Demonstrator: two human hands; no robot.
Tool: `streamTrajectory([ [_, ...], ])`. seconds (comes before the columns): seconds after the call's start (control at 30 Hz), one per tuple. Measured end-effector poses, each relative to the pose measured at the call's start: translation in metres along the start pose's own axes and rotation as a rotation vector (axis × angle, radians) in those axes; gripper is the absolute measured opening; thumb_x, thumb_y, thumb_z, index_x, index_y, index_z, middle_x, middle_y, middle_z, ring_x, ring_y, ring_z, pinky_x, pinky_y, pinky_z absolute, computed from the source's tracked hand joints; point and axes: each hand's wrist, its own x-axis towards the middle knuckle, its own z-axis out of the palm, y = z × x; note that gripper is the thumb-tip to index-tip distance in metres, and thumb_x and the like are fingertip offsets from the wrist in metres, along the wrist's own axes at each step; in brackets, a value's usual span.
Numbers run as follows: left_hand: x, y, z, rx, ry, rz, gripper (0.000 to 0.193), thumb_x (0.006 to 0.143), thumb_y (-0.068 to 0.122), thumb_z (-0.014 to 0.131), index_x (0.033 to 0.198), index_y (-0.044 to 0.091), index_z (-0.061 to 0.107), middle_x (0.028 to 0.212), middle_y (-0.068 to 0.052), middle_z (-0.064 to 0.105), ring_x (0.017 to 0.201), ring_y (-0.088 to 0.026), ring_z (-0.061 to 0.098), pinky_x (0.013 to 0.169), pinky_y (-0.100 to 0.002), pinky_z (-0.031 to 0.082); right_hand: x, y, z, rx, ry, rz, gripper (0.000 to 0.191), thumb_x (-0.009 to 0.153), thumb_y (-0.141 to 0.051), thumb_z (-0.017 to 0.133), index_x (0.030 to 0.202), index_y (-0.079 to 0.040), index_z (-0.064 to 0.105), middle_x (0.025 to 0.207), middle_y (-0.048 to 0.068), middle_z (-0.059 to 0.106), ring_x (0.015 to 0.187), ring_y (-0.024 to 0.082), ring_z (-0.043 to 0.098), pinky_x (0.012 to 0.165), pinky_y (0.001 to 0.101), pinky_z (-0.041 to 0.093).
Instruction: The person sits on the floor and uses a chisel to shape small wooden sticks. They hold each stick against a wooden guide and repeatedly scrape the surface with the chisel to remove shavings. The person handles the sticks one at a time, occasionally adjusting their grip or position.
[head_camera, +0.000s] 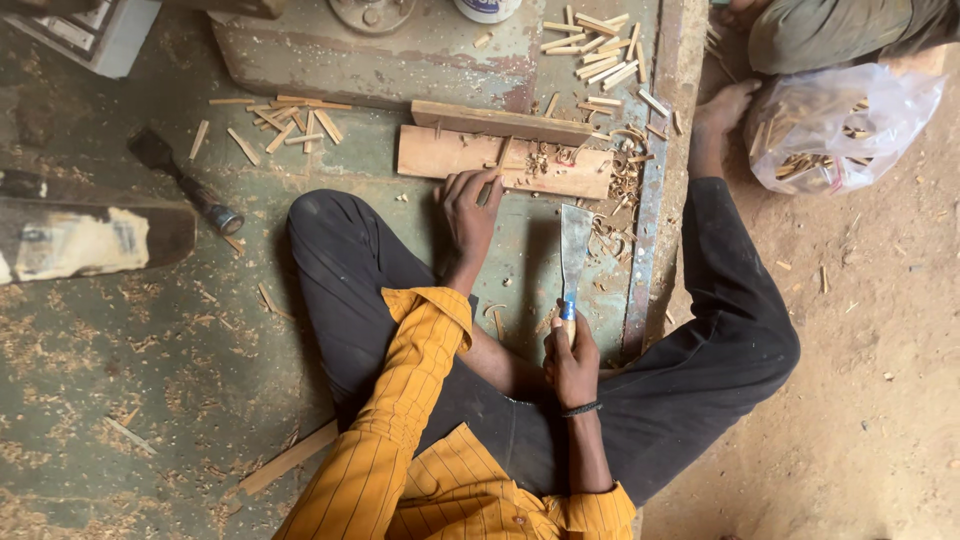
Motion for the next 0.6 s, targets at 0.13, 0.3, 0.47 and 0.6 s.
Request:
streamTrajectory([
  [0.13, 0.001, -0.004, 0.0, 0.026, -0.005, 0.099, 0.016, 0.085, 0.012, 0.081, 0.1, 0.013, 0.073, 0.098, 0.0, 0.071, 0.092, -0.021, 0.064, 0.084, -0.039, 0.041, 0.001, 0.004, 0.002, -0.002, 0.012, -0.003, 0.034, 0.103, -0.024, 0.055, 0.135, -0.011, 0.055, 0.059, -0.003, 0.044, 0.04, 0.005, 0.034, 0.035, 0.0238, 0.027],
  [0.3, -0.002, -0.007, 0.001, 0.015, 0.002, 0.124, 0.019, 0.086, 0.007, 0.078, 0.102, 0.011, 0.07, 0.096, -0.002, 0.068, 0.091, -0.023, 0.063, 0.083, -0.04, 0.044, 0.002, 0.007, 0.004, -0.028, 0.004, -0.012, 0.034, 0.104, -0.025, 0.054, 0.135, -0.011, 0.056, 0.059, -0.003, 0.043, 0.04, 0.005, 0.034, 0.034, 0.0236, 0.027],
  [0.47, -0.001, -0.01, 0.01, -0.03, 0.0, 0.087, 0.019, 0.085, 0.004, 0.077, 0.101, 0.01, 0.069, 0.094, -0.003, 0.067, 0.091, -0.025, 0.063, 0.084, -0.04, 0.046, 0.004, 0.009, 0.002, -0.016, 0.006, -0.002, 0.034, 0.103, -0.025, 0.055, 0.135, -0.011, 0.056, 0.061, -0.003, 0.045, 0.041, 0.004, 0.035, 0.035, 0.0232, 0.027],
  [0.6, 0.001, -0.008, 0.015, -0.009, -0.023, 0.094, 0.017, 0.085, 0.005, 0.078, 0.097, 0.01, 0.068, 0.091, -0.003, 0.066, 0.09, -0.026, 0.062, 0.084, -0.041, 0.045, 0.006, 0.008, 0.001, -0.014, 0.011, 0.013, 0.033, 0.104, -0.025, 0.056, 0.133, -0.009, 0.056, 0.062, -0.003, 0.046, 0.041, 0.005, 0.036, 0.035, 0.0233, 0.028],
])
